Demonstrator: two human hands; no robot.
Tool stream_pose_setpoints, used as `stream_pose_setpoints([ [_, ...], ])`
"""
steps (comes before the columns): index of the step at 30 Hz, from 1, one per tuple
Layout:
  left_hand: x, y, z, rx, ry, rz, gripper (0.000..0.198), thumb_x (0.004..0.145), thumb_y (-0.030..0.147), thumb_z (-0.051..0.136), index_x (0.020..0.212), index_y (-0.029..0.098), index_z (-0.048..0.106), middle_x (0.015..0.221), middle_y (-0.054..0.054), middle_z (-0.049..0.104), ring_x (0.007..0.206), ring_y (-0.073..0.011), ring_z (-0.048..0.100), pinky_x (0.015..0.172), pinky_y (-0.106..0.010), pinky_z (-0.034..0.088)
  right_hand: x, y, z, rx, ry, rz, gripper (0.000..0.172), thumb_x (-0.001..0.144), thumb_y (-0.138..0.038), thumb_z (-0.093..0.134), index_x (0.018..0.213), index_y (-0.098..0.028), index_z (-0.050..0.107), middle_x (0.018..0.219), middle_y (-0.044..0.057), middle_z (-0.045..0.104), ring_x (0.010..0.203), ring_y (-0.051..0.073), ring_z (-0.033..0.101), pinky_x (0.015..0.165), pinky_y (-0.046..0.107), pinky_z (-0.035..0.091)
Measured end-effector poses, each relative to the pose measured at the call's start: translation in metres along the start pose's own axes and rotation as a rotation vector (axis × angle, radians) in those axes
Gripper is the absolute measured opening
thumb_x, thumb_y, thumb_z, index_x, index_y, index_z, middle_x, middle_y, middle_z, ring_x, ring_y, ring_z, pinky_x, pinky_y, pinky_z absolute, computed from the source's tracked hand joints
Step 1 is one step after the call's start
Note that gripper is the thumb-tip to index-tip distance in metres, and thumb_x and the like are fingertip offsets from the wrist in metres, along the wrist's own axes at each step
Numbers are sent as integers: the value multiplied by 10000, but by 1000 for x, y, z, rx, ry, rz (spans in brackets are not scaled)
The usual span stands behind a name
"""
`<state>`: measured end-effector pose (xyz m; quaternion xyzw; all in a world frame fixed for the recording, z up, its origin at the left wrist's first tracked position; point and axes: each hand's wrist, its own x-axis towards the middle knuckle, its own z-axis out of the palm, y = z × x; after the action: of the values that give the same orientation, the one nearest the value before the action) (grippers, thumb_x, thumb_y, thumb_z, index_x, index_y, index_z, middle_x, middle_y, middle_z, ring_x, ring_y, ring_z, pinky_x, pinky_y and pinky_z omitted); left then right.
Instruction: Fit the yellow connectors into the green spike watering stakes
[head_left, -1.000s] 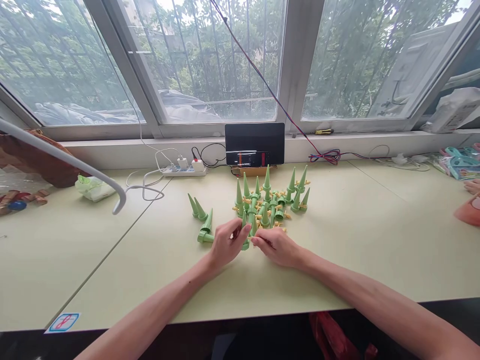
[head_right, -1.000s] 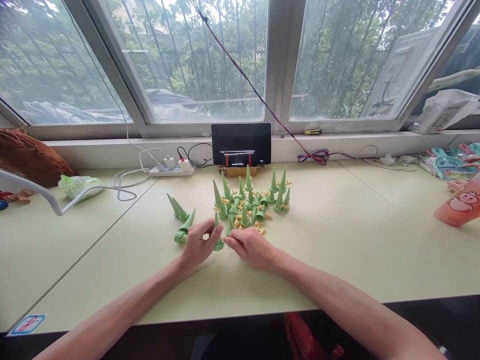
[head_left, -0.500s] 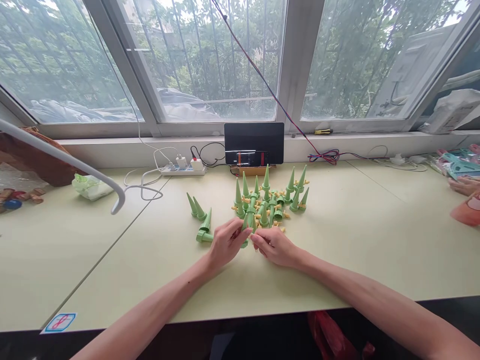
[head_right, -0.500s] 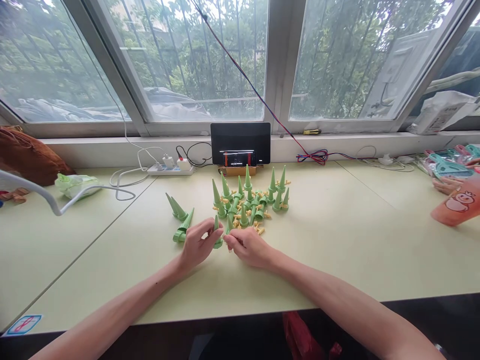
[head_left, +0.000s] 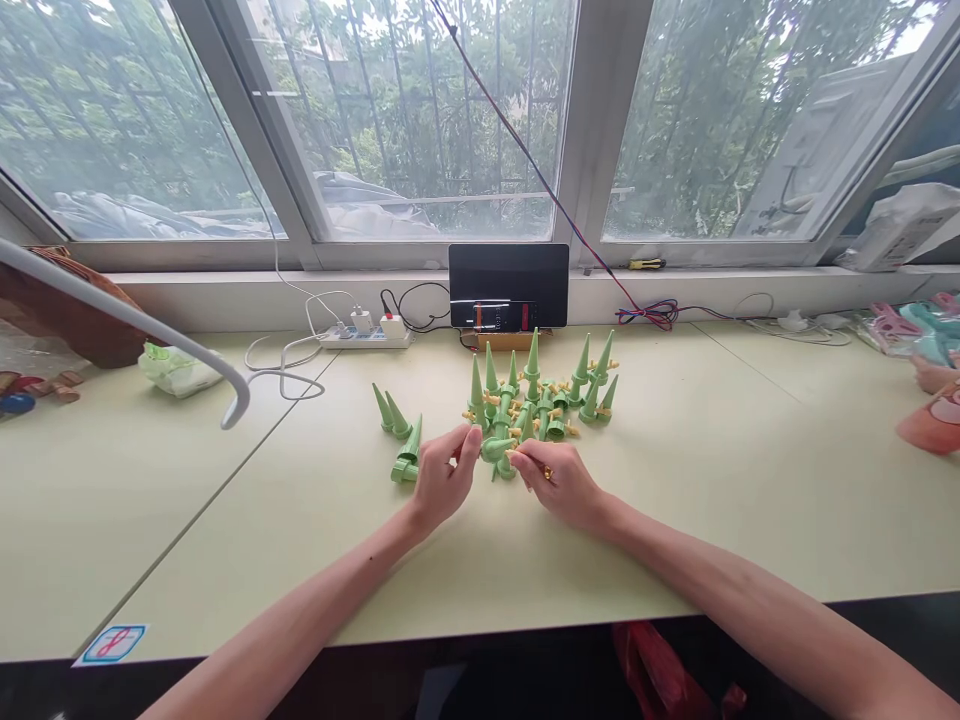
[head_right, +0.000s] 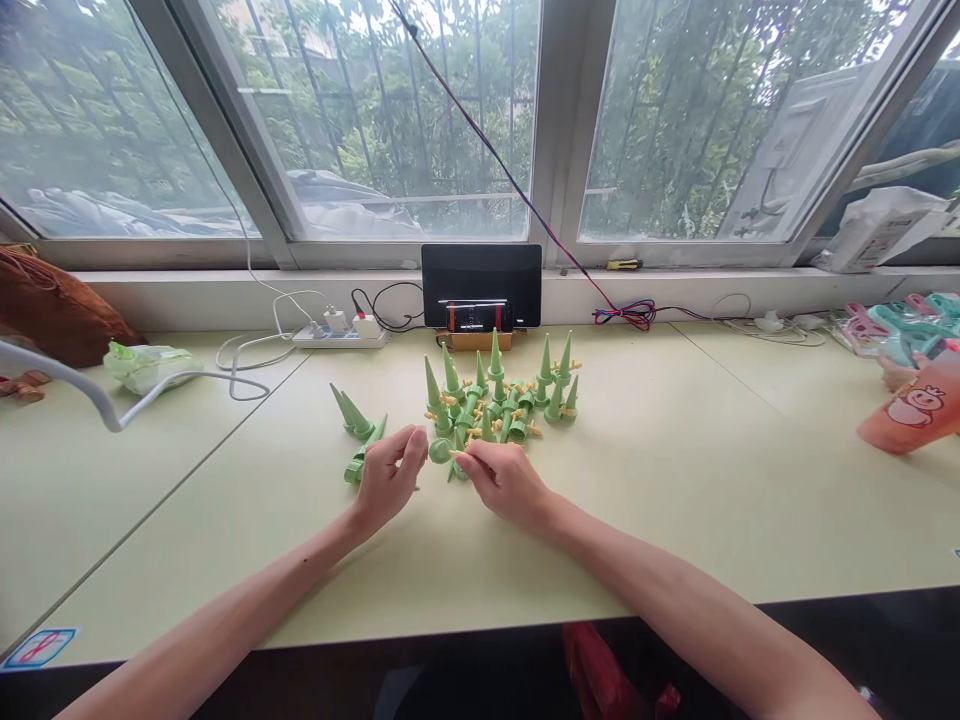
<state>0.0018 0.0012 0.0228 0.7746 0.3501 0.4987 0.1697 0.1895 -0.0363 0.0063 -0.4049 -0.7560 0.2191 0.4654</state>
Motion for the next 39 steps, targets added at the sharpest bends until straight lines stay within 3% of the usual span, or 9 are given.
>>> stream_pose_setpoints([
  [7, 0, -1, 1, 25, -28, 23, 617, 1001, 431, 423, 455, 165, 308, 403, 49, 290, 396, -68, 258, 422, -240, 228, 1, 7, 1, -66, 59, -108, 387, 1048, -412, 389, 816, -184, 599, 581, -10, 530, 508, 118, 466, 532, 238, 379],
  [13, -1, 0, 1, -15, -120, 8, 642, 1010, 449, 397, 435, 165, 431, 382, 42, 389, 375, -70, 344, 433, -227, 295, 1, 7, 1, -107, 64, -138, 400, 1056, -421, 357, 891, -182, 632, 620, 16, 571, 536, 135, 486, 543, 250, 389],
  [25, 0, -1, -3, -100, -214, -32, 615, 995, 481, 417, 471, 159, 442, 415, 33, 411, 408, -74, 376, 446, -214, 309, -2, 6, 3, -66, 29, -81, 425, 1055, -441, 353, 743, -203, 518, 597, -3, 546, 511, 117, 462, 535, 237, 366],
  [39, -2, -6, -3, -89, -220, 80, 481, 965, 412, 503, 557, 168, 428, 501, 39, 400, 478, -83, 349, 474, -221, 301, -5, 9, 4, 42, -19, -18, 366, 1052, -405, 354, 743, -220, 418, 562, -38, 492, 484, 106, 436, 520, 226, 350],
])
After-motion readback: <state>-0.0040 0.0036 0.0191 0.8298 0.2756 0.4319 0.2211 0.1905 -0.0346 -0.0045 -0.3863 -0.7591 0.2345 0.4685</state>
